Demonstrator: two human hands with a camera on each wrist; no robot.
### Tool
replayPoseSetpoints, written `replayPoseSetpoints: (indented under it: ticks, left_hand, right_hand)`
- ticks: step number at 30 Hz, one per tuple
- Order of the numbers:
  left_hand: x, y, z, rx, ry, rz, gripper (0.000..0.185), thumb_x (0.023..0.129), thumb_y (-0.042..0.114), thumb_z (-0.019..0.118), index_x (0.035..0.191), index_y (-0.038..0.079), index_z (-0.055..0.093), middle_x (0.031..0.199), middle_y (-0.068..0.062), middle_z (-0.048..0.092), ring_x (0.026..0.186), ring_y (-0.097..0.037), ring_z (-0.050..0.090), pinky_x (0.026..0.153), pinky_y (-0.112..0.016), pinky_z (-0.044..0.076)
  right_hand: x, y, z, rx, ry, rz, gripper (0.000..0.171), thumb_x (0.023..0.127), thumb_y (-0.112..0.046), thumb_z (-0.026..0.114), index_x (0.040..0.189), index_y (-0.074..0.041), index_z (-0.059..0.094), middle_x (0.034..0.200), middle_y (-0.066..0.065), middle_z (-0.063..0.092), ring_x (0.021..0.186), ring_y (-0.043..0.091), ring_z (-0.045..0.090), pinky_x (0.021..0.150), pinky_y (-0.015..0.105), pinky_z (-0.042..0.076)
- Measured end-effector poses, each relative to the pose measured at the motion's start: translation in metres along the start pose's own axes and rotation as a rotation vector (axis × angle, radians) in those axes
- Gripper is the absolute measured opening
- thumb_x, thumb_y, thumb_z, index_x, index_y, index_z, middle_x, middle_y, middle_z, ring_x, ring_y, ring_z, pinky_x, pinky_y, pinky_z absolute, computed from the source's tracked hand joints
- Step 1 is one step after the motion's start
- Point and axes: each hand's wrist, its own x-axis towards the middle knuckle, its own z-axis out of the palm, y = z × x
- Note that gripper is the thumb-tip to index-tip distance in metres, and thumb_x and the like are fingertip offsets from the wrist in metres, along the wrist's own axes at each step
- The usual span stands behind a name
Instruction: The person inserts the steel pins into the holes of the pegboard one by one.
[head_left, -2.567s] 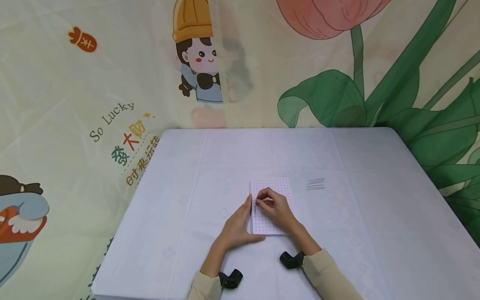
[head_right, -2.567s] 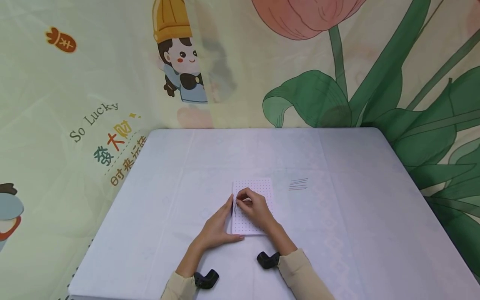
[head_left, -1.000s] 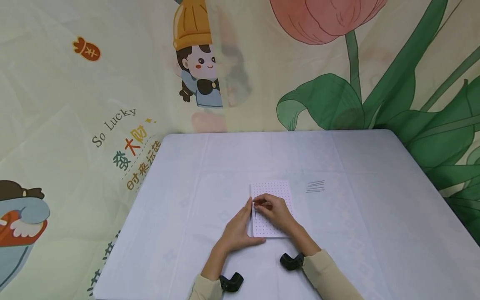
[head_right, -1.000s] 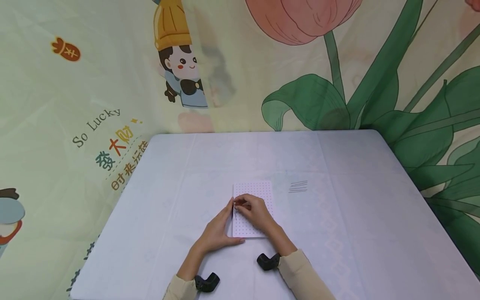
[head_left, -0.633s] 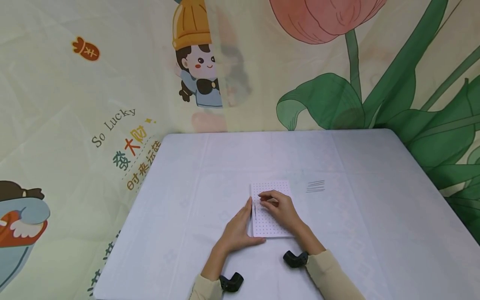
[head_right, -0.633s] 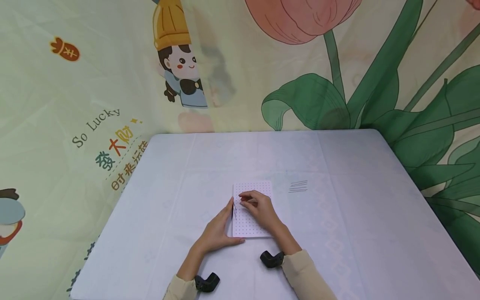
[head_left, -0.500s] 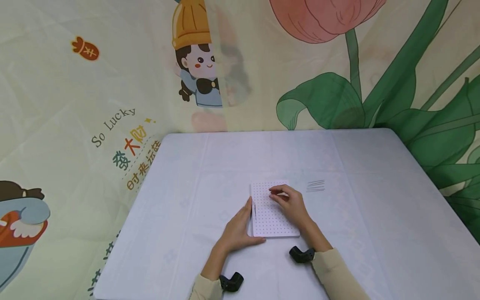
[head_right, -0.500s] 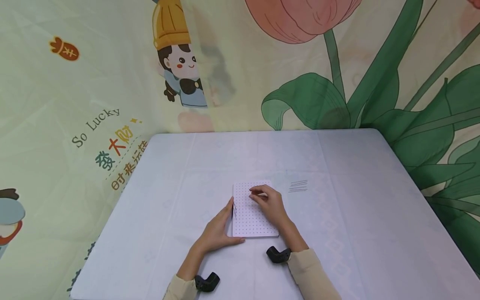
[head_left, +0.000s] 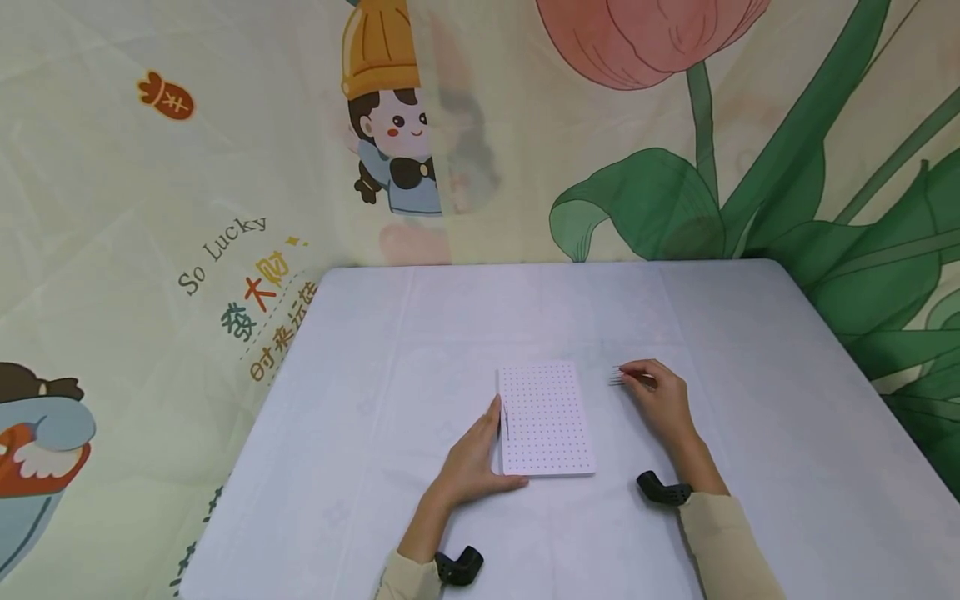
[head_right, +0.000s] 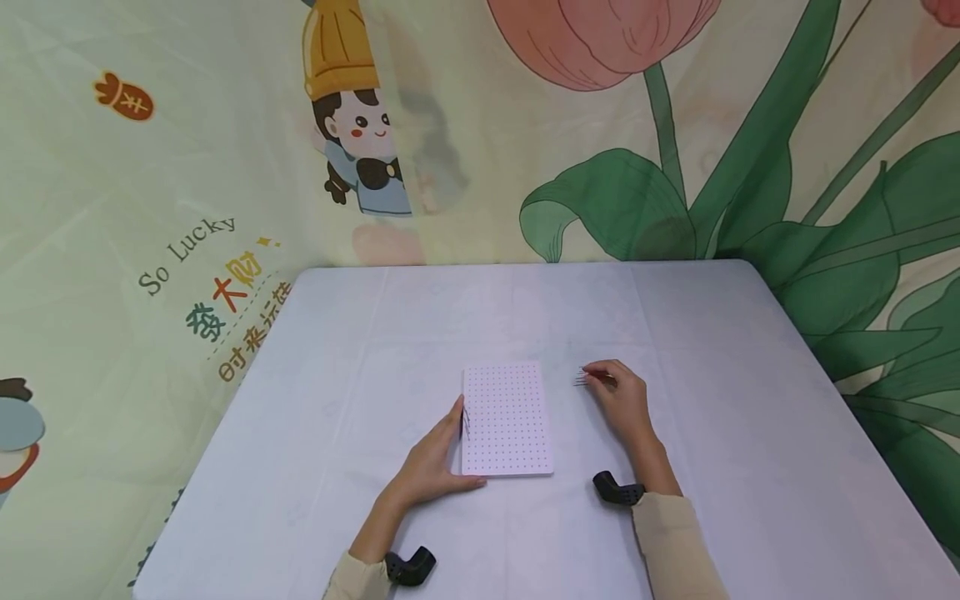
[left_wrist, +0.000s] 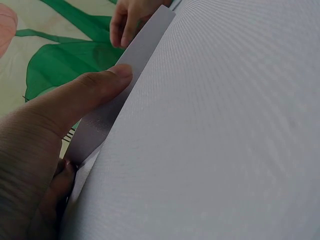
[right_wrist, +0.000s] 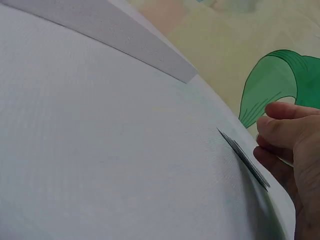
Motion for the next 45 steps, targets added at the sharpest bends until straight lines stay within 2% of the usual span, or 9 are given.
replayPoseSetpoints:
  ticks: [7, 13, 21, 32, 39, 45]
  left_hand:
    - [0.000, 0.001, -0.001, 0.003, 0.003, 0.006, 0.126, 0.062, 0.068, 0.069, 0.149, 0.011, -0.001, 0.152, -0.006, 0.015, 0.136, -0.022, 0.023, 0.104, -0.039, 0.031]
    - [-0.001, 0.001, -0.002, -0.004, 0.010, 0.006, 0.126, 0.061, 0.067, 0.071, 0.149, 0.012, 0.000, 0.152, -0.005, 0.016, 0.136, -0.021, 0.023, 0.105, -0.039, 0.031]
    - [-0.001, 0.001, -0.001, -0.009, 0.003, 0.004, 0.126, 0.061, 0.068, 0.069, 0.149, 0.012, 0.000, 0.152, -0.004, 0.015, 0.136, -0.020, 0.023, 0.105, -0.038, 0.031]
    - [-0.001, 0.002, -0.002, -0.001, -0.005, -0.006, 0.125, 0.061, 0.068, 0.070, 0.149, 0.012, 0.000, 0.152, -0.003, 0.015, 0.136, -0.019, 0.022, 0.105, -0.037, 0.030]
    - [-0.001, 0.003, -0.003, 0.001, 0.000, 0.003, 0.126, 0.061, 0.065, 0.072, 0.149, 0.011, 0.000, 0.152, -0.005, 0.016, 0.136, -0.021, 0.023, 0.104, -0.039, 0.031]
    - [0.000, 0.002, -0.003, 0.014, -0.001, 0.019, 0.126, 0.062, 0.065, 0.072, 0.149, 0.010, -0.001, 0.152, -0.005, 0.016, 0.136, -0.020, 0.023, 0.104, -0.038, 0.031]
  right_hand:
    - [0.000, 0.003, -0.001, -0.026, -0.039, -0.012, 0.017, 0.079, 0.003, 0.069, 0.094, -0.005, 0.068, 0.094, 0.005, 0.065, 0.087, 0.021, 0.061, 0.076, 0.010, 0.046]
    - [-0.004, 0.002, -0.003, -0.048, -0.032, -0.023, 0.019, 0.077, 0.007, 0.069, 0.093, -0.002, 0.067, 0.093, 0.008, 0.065, 0.086, 0.021, 0.061, 0.075, 0.006, 0.043]
    - [-0.008, 0.001, -0.008, -0.020, -0.009, 0.019, 0.021, 0.074, 0.010, 0.070, 0.092, -0.001, 0.067, 0.093, 0.009, 0.065, 0.087, 0.024, 0.061, 0.075, 0.004, 0.042]
    - [-0.008, 0.001, -0.011, -0.023, 0.019, -0.014, 0.020, 0.073, 0.006, 0.073, 0.091, -0.002, 0.068, 0.090, 0.008, 0.067, 0.082, 0.009, 0.059, 0.073, 0.004, 0.041]
    - [-0.010, 0.003, -0.012, -0.086, -0.024, 0.013, 0.020, 0.075, 0.002, 0.073, 0.093, -0.002, 0.067, 0.091, 0.010, 0.067, 0.083, 0.022, 0.062, 0.073, 0.004, 0.038]
    - [-0.011, 0.003, -0.012, -0.106, -0.034, 0.009, 0.021, 0.074, -0.002, 0.075, 0.095, -0.003, 0.069, 0.092, 0.009, 0.067, 0.083, 0.023, 0.061, 0.073, 0.010, 0.041]
